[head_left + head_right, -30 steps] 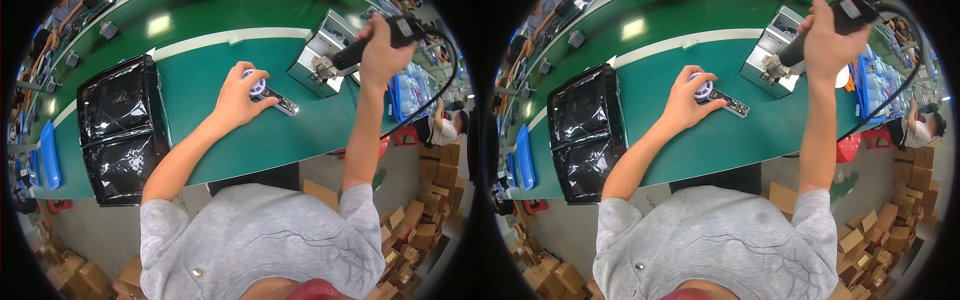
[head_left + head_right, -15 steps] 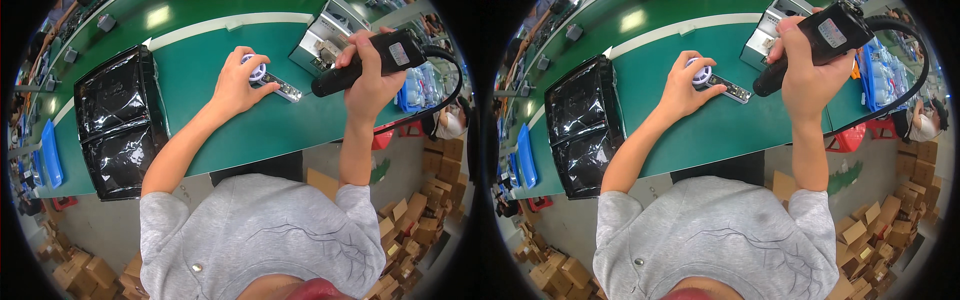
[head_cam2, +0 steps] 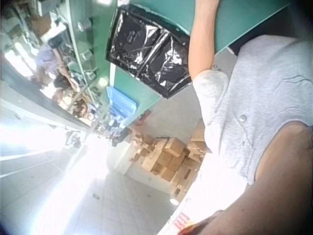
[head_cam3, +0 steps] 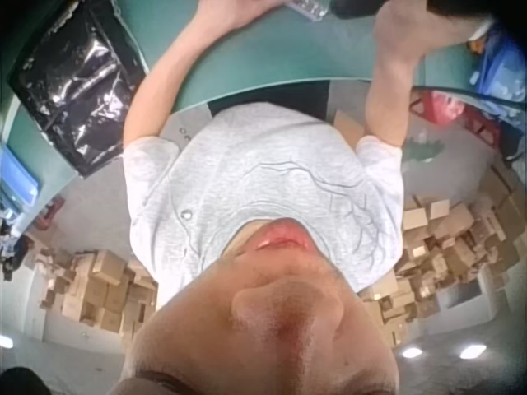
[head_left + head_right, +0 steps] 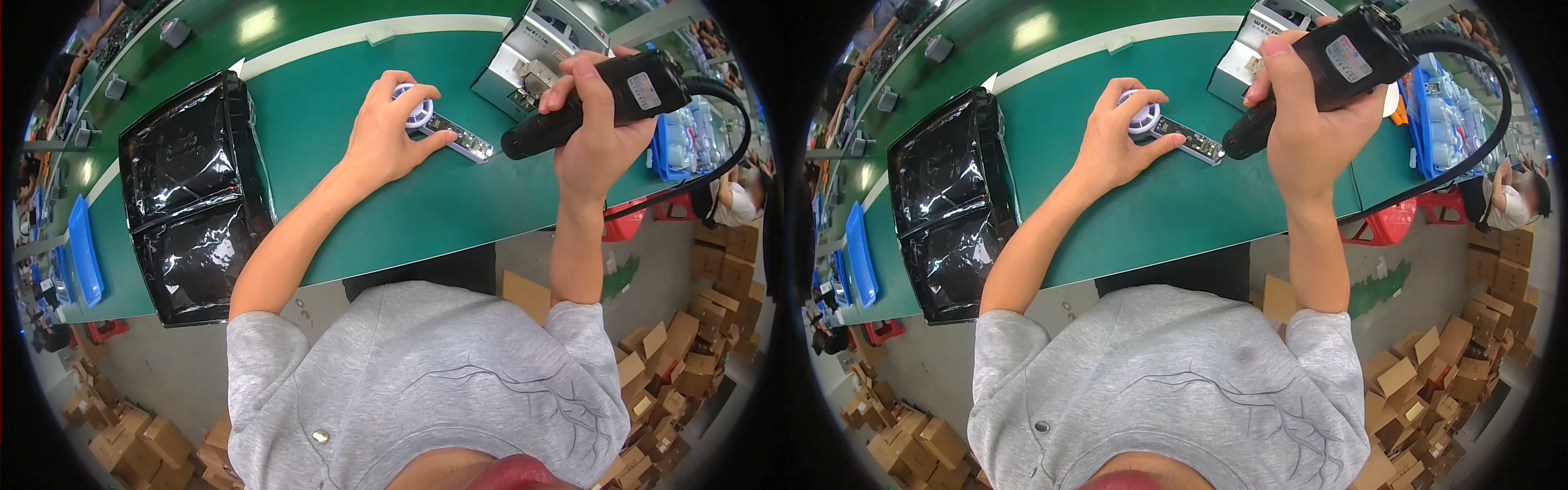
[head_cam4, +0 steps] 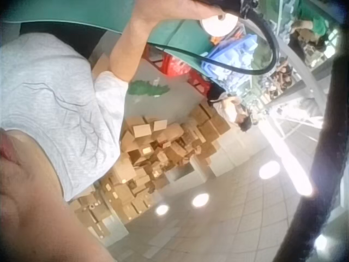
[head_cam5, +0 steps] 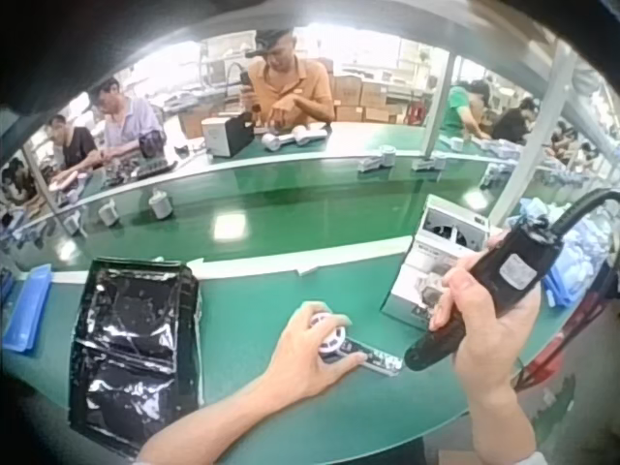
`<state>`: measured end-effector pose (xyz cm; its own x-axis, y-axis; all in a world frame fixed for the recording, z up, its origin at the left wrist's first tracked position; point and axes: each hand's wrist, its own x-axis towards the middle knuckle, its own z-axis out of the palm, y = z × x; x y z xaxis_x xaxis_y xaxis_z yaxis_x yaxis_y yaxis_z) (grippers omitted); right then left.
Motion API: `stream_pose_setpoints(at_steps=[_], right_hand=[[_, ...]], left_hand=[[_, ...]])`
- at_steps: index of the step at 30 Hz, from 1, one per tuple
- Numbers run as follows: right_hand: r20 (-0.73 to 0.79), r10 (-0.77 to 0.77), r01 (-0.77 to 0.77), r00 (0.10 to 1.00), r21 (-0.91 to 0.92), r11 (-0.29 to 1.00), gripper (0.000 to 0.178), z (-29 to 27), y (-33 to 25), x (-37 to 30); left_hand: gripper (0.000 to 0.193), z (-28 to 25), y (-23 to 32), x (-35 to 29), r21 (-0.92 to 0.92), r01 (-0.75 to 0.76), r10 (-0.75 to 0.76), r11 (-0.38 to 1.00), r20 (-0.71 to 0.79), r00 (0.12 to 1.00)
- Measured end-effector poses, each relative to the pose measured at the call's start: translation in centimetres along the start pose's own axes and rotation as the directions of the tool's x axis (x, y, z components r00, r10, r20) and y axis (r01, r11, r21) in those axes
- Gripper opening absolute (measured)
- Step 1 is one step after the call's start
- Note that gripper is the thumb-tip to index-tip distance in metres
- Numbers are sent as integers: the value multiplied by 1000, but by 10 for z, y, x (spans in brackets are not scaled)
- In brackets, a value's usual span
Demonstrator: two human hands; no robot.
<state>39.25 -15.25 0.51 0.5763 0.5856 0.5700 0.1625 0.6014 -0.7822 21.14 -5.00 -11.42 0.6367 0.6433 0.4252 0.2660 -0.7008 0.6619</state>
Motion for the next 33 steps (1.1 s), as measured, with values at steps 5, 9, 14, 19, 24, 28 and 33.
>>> stream_pose_setpoints(at_steps=[5, 9, 14, 19, 24, 28, 33], right_hand=[[7, -8, 8, 1000, -11, 1000, 34, -1, -3, 1], [0, -20, 20, 1000, 3, 1000, 33, -2, -2, 4], [24, 6, -3, 1000, -86, 996, 36, -4, 1, 1], [6, -18, 18, 1000, 33, 999, 35, -3, 3, -2], [-19, -17, 18, 1000, 38, 999, 37, -1, 1, -5], [-25, 4, -3, 1000, 38, 999, 39, -1, 1, -6], [-30, -5, 5, 1000, 15, 1000, 38, -2, -1, -4]], left_hand=[[53, 1, 0, 0, -12, -6, 6, 1000, -1, 1000], [53, 1, -1, 1, -9, -7, 7, 1000, -5, 1000], [52, 1, -2, 0, -13, 1, -1, 1000, -3, 1000], [53, 2, -2, 0, -12, -1, 1, 1000, -2, 1000], [53, 1, -2, 0, -14, 9, -8, 1000, 1, 1000], [53, 1, -2, 0, -17, 15, -15, 1000, 2, 1000], [52, 1, -3, 0, -4, -4, 4, 1000, 2, 1000]])
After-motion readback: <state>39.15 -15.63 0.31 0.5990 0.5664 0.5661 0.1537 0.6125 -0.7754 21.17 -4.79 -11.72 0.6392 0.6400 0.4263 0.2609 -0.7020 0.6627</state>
